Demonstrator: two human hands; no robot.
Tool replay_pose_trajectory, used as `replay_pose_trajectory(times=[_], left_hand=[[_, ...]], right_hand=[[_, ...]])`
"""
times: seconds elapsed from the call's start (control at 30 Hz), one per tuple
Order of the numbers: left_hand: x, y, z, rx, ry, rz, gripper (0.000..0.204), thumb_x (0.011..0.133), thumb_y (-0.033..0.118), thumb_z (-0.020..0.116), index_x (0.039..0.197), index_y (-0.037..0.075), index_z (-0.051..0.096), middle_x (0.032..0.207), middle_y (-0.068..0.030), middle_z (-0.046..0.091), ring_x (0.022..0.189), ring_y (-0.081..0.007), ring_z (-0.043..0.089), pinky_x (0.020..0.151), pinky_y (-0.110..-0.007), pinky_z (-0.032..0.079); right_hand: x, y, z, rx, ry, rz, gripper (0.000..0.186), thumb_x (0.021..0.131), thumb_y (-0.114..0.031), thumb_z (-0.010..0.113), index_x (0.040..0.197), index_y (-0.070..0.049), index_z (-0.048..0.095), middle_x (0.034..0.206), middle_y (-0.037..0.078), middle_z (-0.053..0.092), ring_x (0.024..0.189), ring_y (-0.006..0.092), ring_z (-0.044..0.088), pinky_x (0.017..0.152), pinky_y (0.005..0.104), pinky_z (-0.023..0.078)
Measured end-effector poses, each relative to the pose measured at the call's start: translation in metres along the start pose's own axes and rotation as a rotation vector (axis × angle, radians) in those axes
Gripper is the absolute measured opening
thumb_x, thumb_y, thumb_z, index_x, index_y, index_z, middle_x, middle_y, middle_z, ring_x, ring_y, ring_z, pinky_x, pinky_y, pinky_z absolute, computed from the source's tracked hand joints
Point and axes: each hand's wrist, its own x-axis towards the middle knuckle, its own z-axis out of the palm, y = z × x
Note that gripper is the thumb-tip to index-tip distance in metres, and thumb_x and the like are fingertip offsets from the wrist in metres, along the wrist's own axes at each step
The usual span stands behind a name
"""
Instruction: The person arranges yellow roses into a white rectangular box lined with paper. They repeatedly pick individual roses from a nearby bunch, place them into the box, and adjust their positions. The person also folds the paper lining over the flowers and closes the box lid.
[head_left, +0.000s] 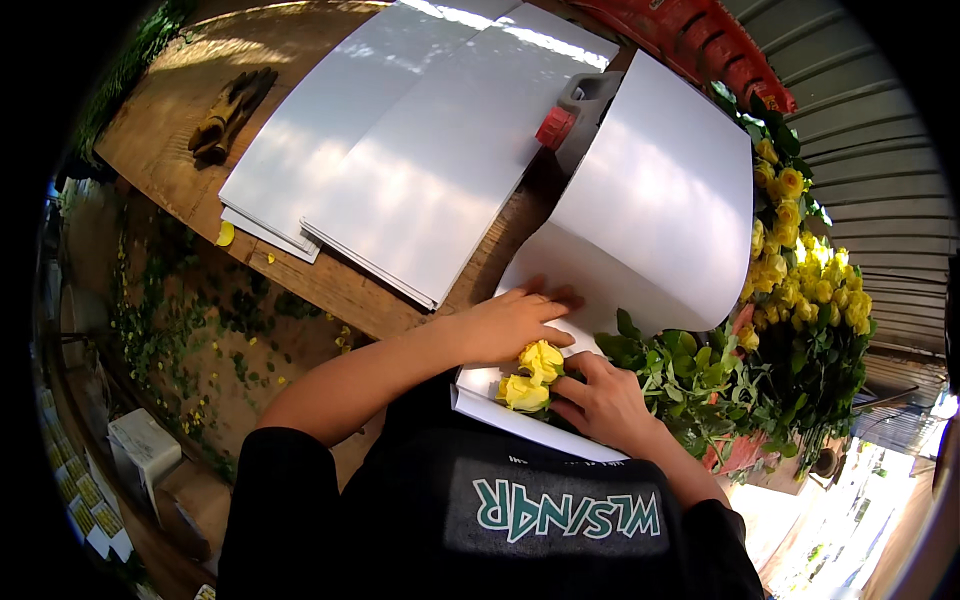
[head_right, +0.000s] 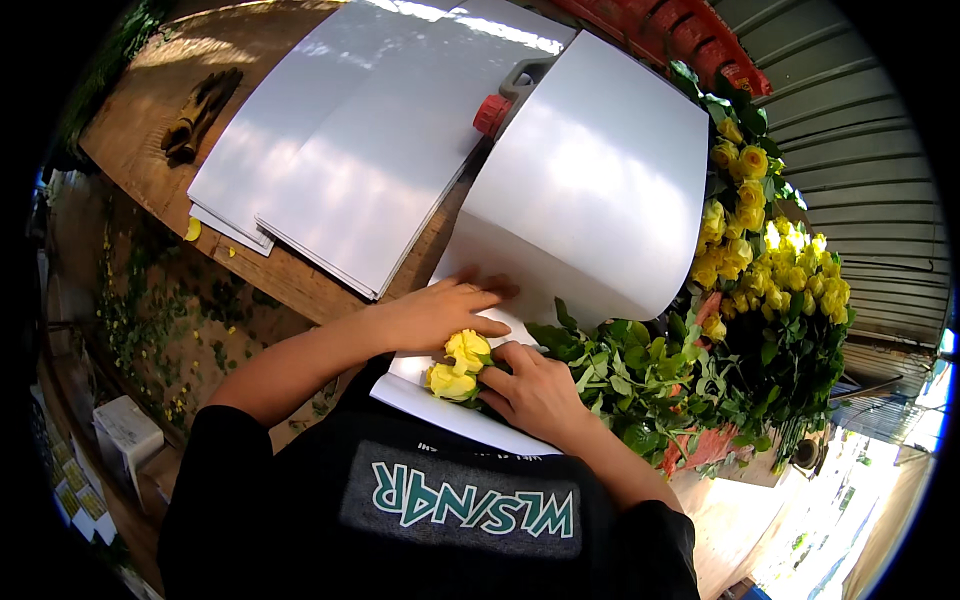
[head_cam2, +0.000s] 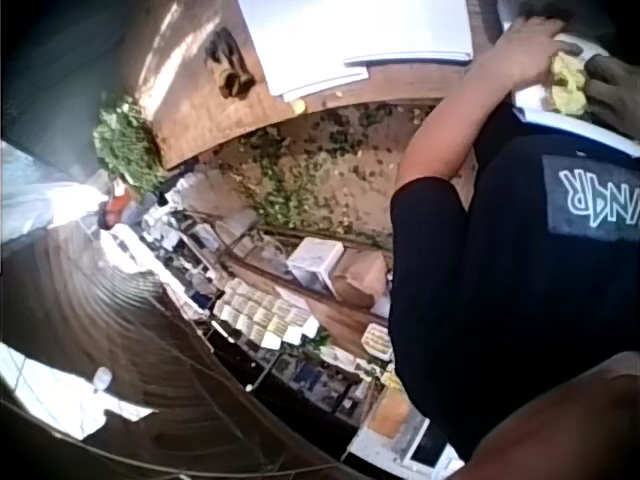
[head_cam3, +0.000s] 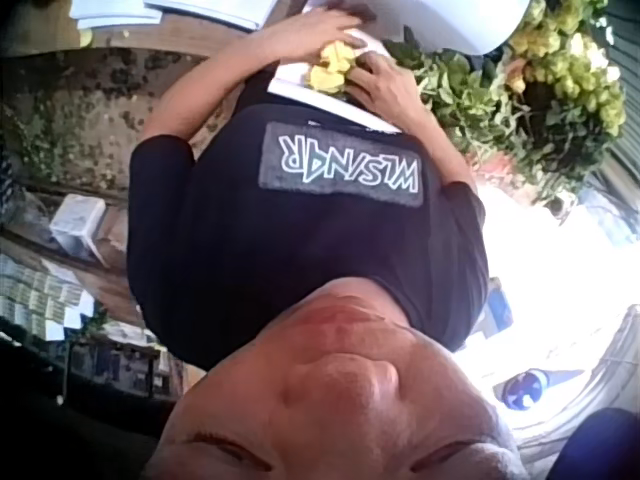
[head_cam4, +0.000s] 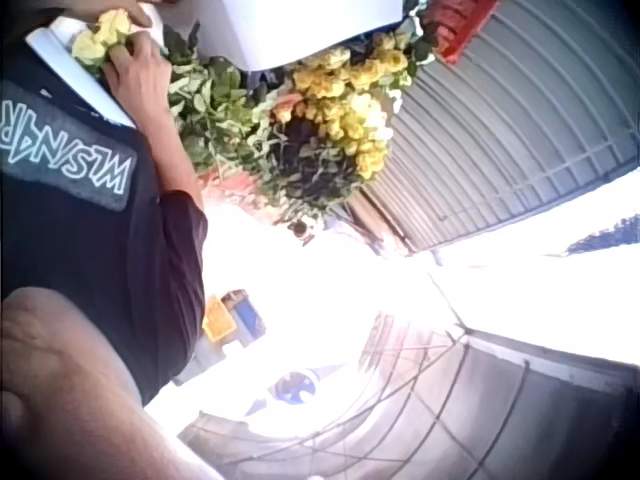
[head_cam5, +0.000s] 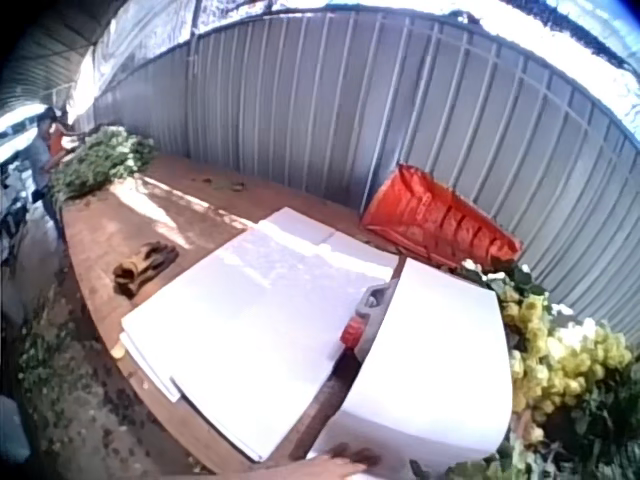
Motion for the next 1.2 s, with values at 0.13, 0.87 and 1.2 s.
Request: replay_pose_trajectory(times=[0.13,0.87,1.2], left_hand=[[0.004,-0.017,-0.005,-0.300,0.039,-0.022,0.022,0.078,0.008,0.052,0.096,0.013,0.064,0.122,-0.0107,0.049,0.123,-0.0241,0.036,0.106,-0.041,0.019],[0.003,-0.012,-0.023,-0.459,-0.147,-0.031,0.019,0.073,0.025,0.064,0.083,0.009,0.062,0.106,-0.0062,0.058,0.115,-0.0243,0.045,0.105,-0.048,0.017],[0.000,-0.009,-0.024,-0.425,-0.171,-0.021,0.024,0.070,0.029,0.068,0.083,0.009,0.062,0.107,-0.0045,0.056,0.117,-0.0251,0.041,0.104,-0.048,0.016]], right_hand=[[0.005,0.006,0.013,0.014,0.021,-0.060,0.018,0.070,-0.022,0.066,0.083,-0.012,0.058,0.091,0.005,0.051,0.077,0.0204,0.056,0.059,0.0313,0.047],[0.008,0.011,0.020,0.058,0.000,-0.061,0.020,0.073,-0.031,0.063,0.079,-0.013,0.059,0.096,0.005,0.050,0.084,0.0219,0.052,0.063,0.0329,0.046],[0.008,0.005,0.018,0.075,0.000,-0.035,0.020,0.074,-0.033,0.063,0.077,-0.014,0.062,0.100,0.008,0.049,0.088,0.0231,0.052,0.067,0.0333,0.048]])
